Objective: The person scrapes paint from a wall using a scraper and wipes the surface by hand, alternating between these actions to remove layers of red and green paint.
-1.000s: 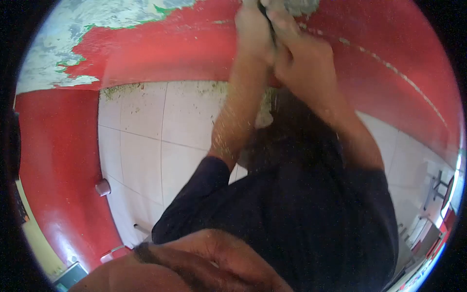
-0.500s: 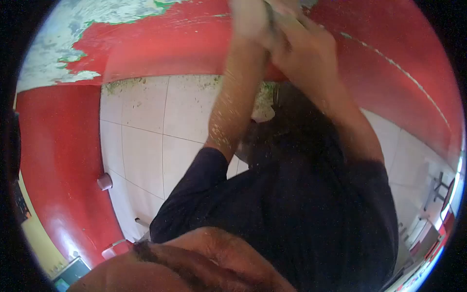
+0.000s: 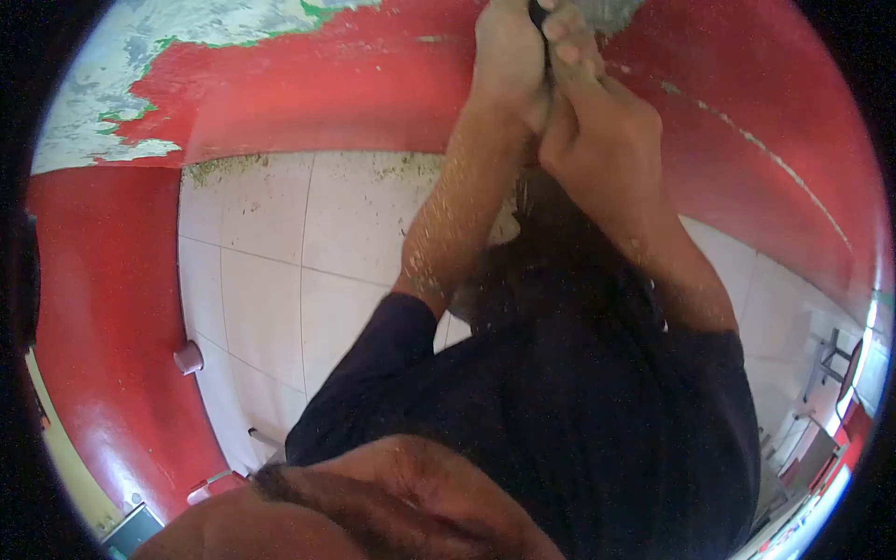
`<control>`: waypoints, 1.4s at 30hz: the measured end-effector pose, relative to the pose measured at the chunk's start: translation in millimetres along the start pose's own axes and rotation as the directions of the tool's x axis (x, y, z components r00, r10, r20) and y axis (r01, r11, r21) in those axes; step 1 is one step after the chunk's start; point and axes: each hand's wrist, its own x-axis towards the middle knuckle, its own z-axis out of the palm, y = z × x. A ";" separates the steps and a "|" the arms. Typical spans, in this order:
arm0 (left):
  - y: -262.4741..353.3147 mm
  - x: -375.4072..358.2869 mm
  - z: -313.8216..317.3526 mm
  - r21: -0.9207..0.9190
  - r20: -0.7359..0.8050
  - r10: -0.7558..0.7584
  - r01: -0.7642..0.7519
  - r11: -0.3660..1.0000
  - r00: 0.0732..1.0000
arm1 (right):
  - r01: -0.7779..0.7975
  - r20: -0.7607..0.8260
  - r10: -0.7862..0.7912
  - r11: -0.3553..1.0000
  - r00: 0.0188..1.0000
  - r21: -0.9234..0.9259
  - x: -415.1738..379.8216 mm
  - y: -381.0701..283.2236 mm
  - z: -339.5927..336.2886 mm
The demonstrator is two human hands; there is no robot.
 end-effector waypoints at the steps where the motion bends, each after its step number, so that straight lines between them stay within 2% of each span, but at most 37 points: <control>1: 5.2 -1.2 4.7 -0.001 -0.040 -0.037 0.037 0.999 0.999 | 0.013 0.003 -0.014 1.000 1.000 0.014 0.1 5.4 3.6; 4: 0.8 -9.6 13.3 0.000 -0.088 -0.116 0.116 0.993 0.989 | 0.012 0.029 -0.012 1.000 1.000 0.008 -7.4 4.4 -10.7; 7: 8.8 -6.1 12.8 0.014 -0.063 -0.061 0.062 0.998 0.996 | 0.085 0.028 -0.085 0.996 0.996 -0.007 8.6 11.5 -1.0; 9: 2.6 8.0 7.2 -0.002 0.007 0.003 -0.003 1.000 1.000 | 0.097 0.010 -0.097 0.995 0.995 -0.010 11.3 19.1 -2.8; 11: -10.6 -6.1 6.0 0.016 -0.054 -0.088 0.089 0.996 0.995 | 0.055 0.028 -0.056 0.997 0.998 0.047 1.8 14.7 -9.4; 13: 4.2 -6.2 16.5 0.010 -0.102 -0.104 0.105 0.994 0.989 | 0.133 0.031 -0.132 0.991 0.991 -0.010 21.1 19.1 -2.1; 15: 0.3 -5.7 7.1 -0.005 -0.104 -0.037 0.037 0.999 0.994 | 0.120 0.051 -0.119 0.993 0.992 -0.011 8.1 17.7 -2.9; 16: 0.9 8.3 4.6 -0.007 -0.069 0.014 -0.015 1.000 0.998 | 0.136 0.021 -0.136 0.991 0.990 0.004 13.3 21.0 -2.0; 17: -2.4 10.0 -3.0 -0.050 0.051 0.017 -0.014 0.999 0.999 | 0.135 0.008 -0.135 0.991 0.991 0.025 11.7 22.8 -2.7; 18: -14.6 -0.5 -8.5 -0.083 -0.009 -0.033 0.032 0.996 0.999 | 0.081 0.051 -0.082 0.996 0.995 0.030 -2.6 19.9 -7.6; 20: -15.2 4.1 -1.8 -0.121 -0.040 -0.048 0.043 0.992 0.998 | 0.073 0.065 -0.075 0.997 0.995 0.033 2.9 23.2 -10.7; 21: -5.9 19.9 -7.9 0.092 -0.075 0.120 -0.113 0.989 0.990 | 0.139 0.102 -0.141 0.990 0.985 0.026 12.7 21.1 -6.0; 22: -7.9 24.1 -21.8 -0.167 0.079 0.121 -0.106 0.980 0.989 | 0.178 0.152 -0.179 0.984 0.972 0.019 25.0 17.5 -1.5; 23: -5.8 38.7 -32.5 -0.415 0.260 0.182 -0.061 0.908 0.948 | 0.249 0.176 -0.244 0.968 0.954 -0.007 38.8 20.1 -0.6; 24: 2.2 42.4 -39.0 -0.623 0.402 0.282 0.034 0.782 0.871 | 0.189 0.154 -0.185 0.982 0.971 -0.017 34.2 19.0 -5.4; 25: 5.2 33.9 -46.5 -0.374 0.353 0.163 -0.021 0.927 0.922 | 0.127 0.151 -0.126 0.992 0.980 -0.001 19.6 9.3 -10.0; 26: 10.1 21.5 -49.7 -0.088 0.297 0.041 -0.015 0.996 0.954 | 0.096 0.145 -0.098 0.995 0.985 0.019 16.6 1.2 -9.4; 27: -1.6 5.2 -18.0 -0.049 0.129 0.004 0.002 0.999 0.992 | 0.115 0.090 -0.116 0.993 0.989 0.018 22.7 -0.3 -5.9; 28: -6.7 -2.8 -1.3 -0.032 -0.063 -0.038 0.036 0.999 0.997 | 0.119 0.053 -0.120 0.993 0.991 0.019 22.6 0.9 -3.7; 31: 6.0 2.8 -2.7 -0.059 -0.009 0.040 -0.041 0.997 0.999 | 0.034 0.050 -0.031 0.998 0.998 -0.053 1.5 4.3 1.0; 34: -8.3 -1.8 -6.3 0.019 -0.023 -0.057 0.058 0.998 0.998 | 0.056 0.018 -0.055 0.997 0.998 -0.045 -4.3 7.7 1.7; 35: -8.5 -6.8 0.5 0.061 0.026 -0.058 0.057 0.997 0.998 | 0.075 -0.025 -0.076 0.996 0.997 -0.051 -0.5 7.0 1.8; 36: 6.8 -0.5 5.4 0.042 0.026 0.020 -0.021 0.999 0.999 | 0.082 0.019 -0.080 0.990 0.997 -0.113 5.6 2.0 -1.5; 38: 24.5 2.7 12.7 -0.009 0.005 0.079 -0.079 0.997 0.997 | 0.096 0.093 -0.080 0.979 0.993 -0.182 12.4 -5.7 -3.4; 39: 26.2 13.2 4.0 -0.059 0.124 0.128 -0.121 0.991 0.984 | 0.122 0.095 -0.105 0.974 0.990 -0.191 21.0 -7.3 -0.1; 40: 21.5 9.2 4.3 -0.035 0.082 0.074 -0.071 0.997 0.994 | 0.141 0.108 -0.122 0.973 0.987 -0.185 25.4 -9.4 1.2; 41: 18.9 -1.8 5.0 -0.010 0.019 0.024 -0.024 1.000 1.000 | 0.111 0.186 -0.070 0.970 0.980 -0.218 17.2 -6.0 -3.6; 42: 20.4 -6.5 5.0 0.015 -0.034 -0.006 0.007 1.000 0.999 | 0.104 0.153 -0.074 0.975 0.985 -0.196 17.7 -11.1 -1.2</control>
